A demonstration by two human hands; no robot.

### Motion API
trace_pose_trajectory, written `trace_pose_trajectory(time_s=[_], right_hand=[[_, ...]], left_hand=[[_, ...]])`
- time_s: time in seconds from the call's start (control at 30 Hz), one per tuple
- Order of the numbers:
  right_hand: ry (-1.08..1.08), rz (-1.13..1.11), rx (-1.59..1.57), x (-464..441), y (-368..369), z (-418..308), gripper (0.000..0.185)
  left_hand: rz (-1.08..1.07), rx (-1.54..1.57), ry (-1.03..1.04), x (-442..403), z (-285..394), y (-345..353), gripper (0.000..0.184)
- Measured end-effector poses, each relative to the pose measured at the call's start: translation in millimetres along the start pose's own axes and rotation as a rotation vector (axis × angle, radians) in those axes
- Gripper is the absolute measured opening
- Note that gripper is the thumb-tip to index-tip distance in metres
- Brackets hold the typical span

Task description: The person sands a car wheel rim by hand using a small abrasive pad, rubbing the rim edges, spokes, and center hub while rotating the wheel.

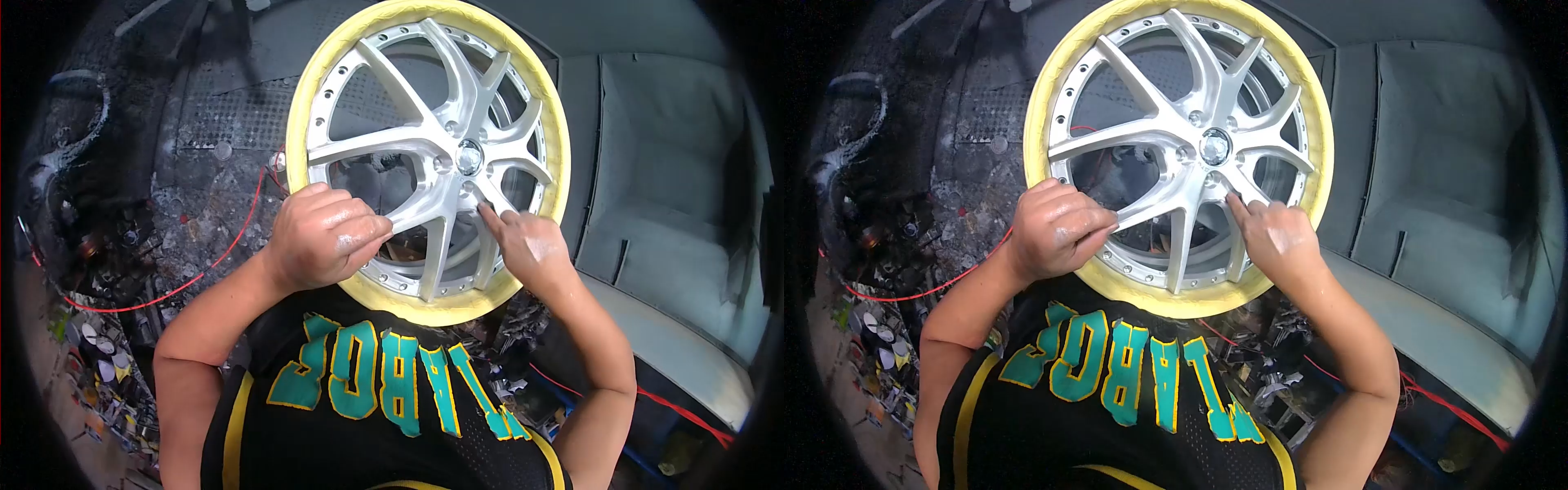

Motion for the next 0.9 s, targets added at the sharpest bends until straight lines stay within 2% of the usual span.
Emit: trace_pose_trajectory(time_s=[0.1, 0.3, 0.4, 0.57, 0.63, 0.77, 0.9], right_hand=[[-0.059, 0.175, -0.004, -18.2, -19.1, 0.9, 0.046], [-0.037, 0.061, -0.073, 6.7, 3.6, 8.1, 0.045], [-0.044, 0.073, -0.157, -17.4, -11.6, 7.0, 0.054], [-0.031, 0.11, -0.239, 4.2, 6.8, 7.5, 0.05], [-0.002, 0.099, -0.187, 18.5, 11.0, 4.5, 0.043], [-0.01, 0.156, -0.248, -11.9, -6.1, 5.6, 0.046], [-0.001, 0.141, -0.288, -3.1, 4.0, 9.9, 0.047]], left_hand=[[-0.002, -0.005, 0.019, -0.3, 1.0, 0.1, 0.015], [-0.025, -0.009, 0.009, -0.6, 1.9, 1.8, 0.017], [-0.005, -0.009, 0.026, -2.0, 2.2, 1.2, 0.017], [-0.038, -0.024, 0.036, -2.0, 3.3, 2.6, 0.017], [-0.041, -0.026, 0.031, -3.8, 4.5, 3.0, 0.017], [-0.077, -0.028, 0.043, -8.1, 8.6, 1.8, 0.021], [-0.117, -0.019, 0.053, -8.5, 10.7, 4.2, 0.021]])
Point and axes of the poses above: each hand's wrist, its own x-axis away from the middle knuckle, its own y-axis out of the palm, z = x × y, the point moved 8 cm from there along -x, towards the middle knuckle, and after that the axes turned 15 degrees about -z, right-handed, at the moved point
